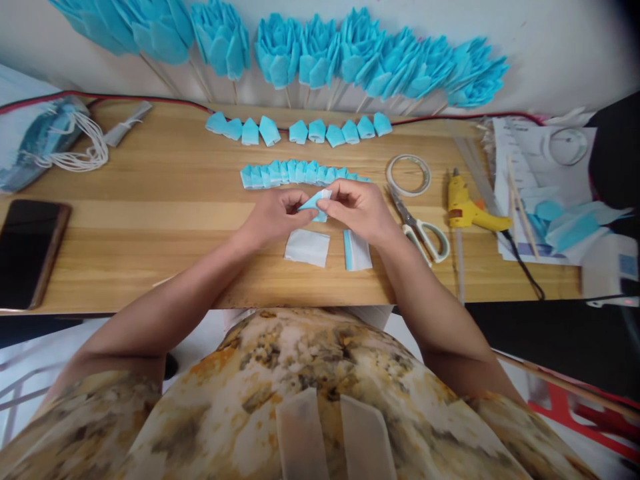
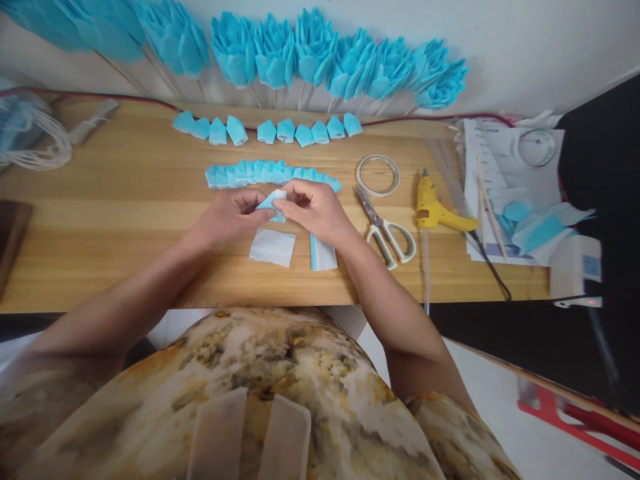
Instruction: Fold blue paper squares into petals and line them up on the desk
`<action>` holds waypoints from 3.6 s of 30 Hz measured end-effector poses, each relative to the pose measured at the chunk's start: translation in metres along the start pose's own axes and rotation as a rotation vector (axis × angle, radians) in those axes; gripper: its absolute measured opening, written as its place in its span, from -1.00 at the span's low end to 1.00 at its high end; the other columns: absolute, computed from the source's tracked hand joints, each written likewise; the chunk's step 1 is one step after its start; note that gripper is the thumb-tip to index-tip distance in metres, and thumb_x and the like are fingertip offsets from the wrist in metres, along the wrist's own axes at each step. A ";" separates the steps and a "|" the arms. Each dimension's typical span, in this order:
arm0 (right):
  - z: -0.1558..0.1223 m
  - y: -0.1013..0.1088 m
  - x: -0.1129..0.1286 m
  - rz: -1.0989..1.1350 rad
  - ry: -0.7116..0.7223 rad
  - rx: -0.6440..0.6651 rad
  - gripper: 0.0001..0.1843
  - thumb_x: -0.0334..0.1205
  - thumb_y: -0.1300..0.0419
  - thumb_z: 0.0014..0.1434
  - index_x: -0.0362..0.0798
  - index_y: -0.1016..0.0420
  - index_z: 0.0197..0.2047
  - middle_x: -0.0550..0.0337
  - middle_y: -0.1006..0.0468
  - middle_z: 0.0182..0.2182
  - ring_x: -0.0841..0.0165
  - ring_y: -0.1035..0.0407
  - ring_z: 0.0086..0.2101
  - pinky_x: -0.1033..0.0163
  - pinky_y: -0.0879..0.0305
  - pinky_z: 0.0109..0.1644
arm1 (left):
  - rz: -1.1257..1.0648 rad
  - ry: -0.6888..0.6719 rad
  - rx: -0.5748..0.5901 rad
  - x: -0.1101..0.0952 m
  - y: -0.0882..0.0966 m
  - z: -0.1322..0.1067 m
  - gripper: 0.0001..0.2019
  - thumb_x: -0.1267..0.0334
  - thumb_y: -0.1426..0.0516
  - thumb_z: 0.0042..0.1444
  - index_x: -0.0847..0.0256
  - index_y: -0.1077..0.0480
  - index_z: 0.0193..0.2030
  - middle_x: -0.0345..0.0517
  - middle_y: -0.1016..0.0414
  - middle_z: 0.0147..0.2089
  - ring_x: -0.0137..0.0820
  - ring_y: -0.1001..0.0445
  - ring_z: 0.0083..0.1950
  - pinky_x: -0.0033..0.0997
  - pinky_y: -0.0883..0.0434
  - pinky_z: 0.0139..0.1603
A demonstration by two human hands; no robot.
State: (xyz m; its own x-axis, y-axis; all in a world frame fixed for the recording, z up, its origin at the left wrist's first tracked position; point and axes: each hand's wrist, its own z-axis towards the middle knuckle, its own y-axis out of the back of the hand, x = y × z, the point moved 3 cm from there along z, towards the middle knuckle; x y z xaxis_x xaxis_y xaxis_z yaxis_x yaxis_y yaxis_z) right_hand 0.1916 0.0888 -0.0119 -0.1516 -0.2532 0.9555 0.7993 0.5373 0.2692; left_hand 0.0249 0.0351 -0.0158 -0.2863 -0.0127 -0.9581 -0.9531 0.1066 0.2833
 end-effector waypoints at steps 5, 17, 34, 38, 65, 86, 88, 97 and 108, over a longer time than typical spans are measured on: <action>0.000 0.000 0.000 -0.024 -0.009 -0.005 -0.73 -0.04 -0.34 0.13 -0.04 -0.46 -0.42 0.33 -0.41 -0.54 0.47 -0.21 -0.47 0.29 -0.13 -0.38 | -0.017 -0.001 0.009 0.002 -0.001 0.001 -0.79 0.21 -0.21 0.08 0.22 -0.34 -0.49 -0.30 -0.24 -0.53 -0.56 -0.15 -0.49 -0.48 -0.08 -0.47; 0.000 -0.001 -0.001 0.008 -0.019 0.005 -0.79 -0.12 -0.33 0.12 -0.05 -0.45 -0.41 0.35 -0.31 -0.54 0.48 -0.14 -0.46 0.30 -0.09 -0.38 | -0.064 -0.015 0.032 0.000 0.001 0.001 -0.80 0.21 -0.22 0.09 0.21 -0.34 -0.48 -0.30 -0.27 -0.52 -0.54 -0.18 -0.49 -0.45 -0.10 -0.45; -0.006 0.003 0.018 -0.317 0.321 -0.095 -0.85 -0.16 -0.23 0.29 0.08 -0.63 -0.26 0.19 -0.61 -0.30 0.31 -0.46 -0.24 0.11 -0.38 -0.04 | -0.243 0.131 0.029 -0.005 0.003 0.000 -0.81 0.29 -0.23 0.08 0.22 -0.34 -0.50 -0.30 -0.31 -0.62 -0.58 -0.20 -0.56 -0.53 -0.16 -0.48; -0.006 0.004 0.015 -0.367 0.396 -0.100 -0.84 -0.15 -0.22 0.32 0.15 -0.66 -0.22 0.20 -0.62 -0.24 0.28 -0.47 -0.17 0.05 -0.38 0.02 | -0.308 0.161 0.015 -0.004 0.003 0.000 -0.85 0.32 -0.22 0.08 0.23 -0.38 -0.47 -0.30 -0.33 -0.61 -0.59 -0.21 -0.58 -0.53 -0.19 -0.50; -0.001 -0.003 0.000 0.004 0.016 -0.019 -0.71 0.01 -0.36 0.15 -0.02 -0.60 -0.19 0.27 -0.53 -0.40 0.42 -0.36 -0.38 0.28 -0.34 -0.28 | -0.144 0.060 0.014 -0.005 0.002 -0.001 -0.76 0.25 -0.25 0.08 0.22 -0.31 -0.52 -0.31 -0.25 -0.58 -0.56 -0.16 -0.52 -0.47 -0.08 -0.48; -0.005 -0.001 0.006 -0.506 0.494 -0.049 -0.69 -0.19 -0.05 0.41 0.17 -0.65 -0.07 0.17 -0.63 -0.21 0.26 -0.44 -0.17 0.02 -0.36 -0.03 | -0.439 0.248 0.033 -0.002 0.001 0.001 -0.79 0.33 -0.29 0.06 0.24 -0.35 -0.49 -0.30 -0.35 -0.59 -0.60 -0.27 -0.59 -0.54 -0.21 -0.50; -0.005 -0.002 0.006 -0.526 0.505 -0.055 -0.67 -0.20 -0.04 0.42 0.18 -0.65 -0.05 0.17 -0.63 -0.21 0.26 -0.44 -0.17 0.02 -0.37 -0.04 | -0.453 0.246 0.026 -0.002 0.001 0.001 -0.79 0.34 -0.29 0.08 0.24 -0.36 -0.49 -0.29 -0.35 -0.60 -0.60 -0.27 -0.59 -0.54 -0.22 -0.50; -0.005 -0.003 0.003 -0.540 0.554 -0.083 -0.65 -0.26 0.00 0.44 0.13 -0.64 -0.02 0.19 -0.62 -0.22 0.35 -0.41 -0.20 0.12 -0.37 -0.05 | -0.609 0.258 0.010 -0.001 0.000 0.002 -0.87 0.43 -0.28 0.08 0.29 -0.43 -0.45 -0.28 -0.35 -0.59 -0.61 -0.28 -0.60 -0.57 -0.25 -0.52; -0.007 -0.006 0.010 -0.630 0.402 -0.114 -0.69 -0.22 -0.06 0.43 0.16 -0.66 -0.08 0.22 -0.62 -0.22 0.31 -0.39 -0.19 0.15 -0.36 -0.10 | -0.743 0.208 -0.012 0.006 -0.002 0.006 -0.86 0.30 -0.22 0.16 0.27 -0.44 -0.41 -0.20 -0.41 -0.47 -0.54 -0.36 -0.53 -0.50 -0.31 -0.51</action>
State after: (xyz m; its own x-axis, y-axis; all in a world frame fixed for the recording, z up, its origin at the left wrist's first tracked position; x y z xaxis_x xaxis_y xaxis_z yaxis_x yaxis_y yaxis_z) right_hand 0.1896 0.0771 -0.0049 -0.3932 -0.7707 0.5014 0.6905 0.1126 0.7145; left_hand 0.0254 0.0408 -0.0222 0.4178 -0.2632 -0.8695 -0.9028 -0.0134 -0.4298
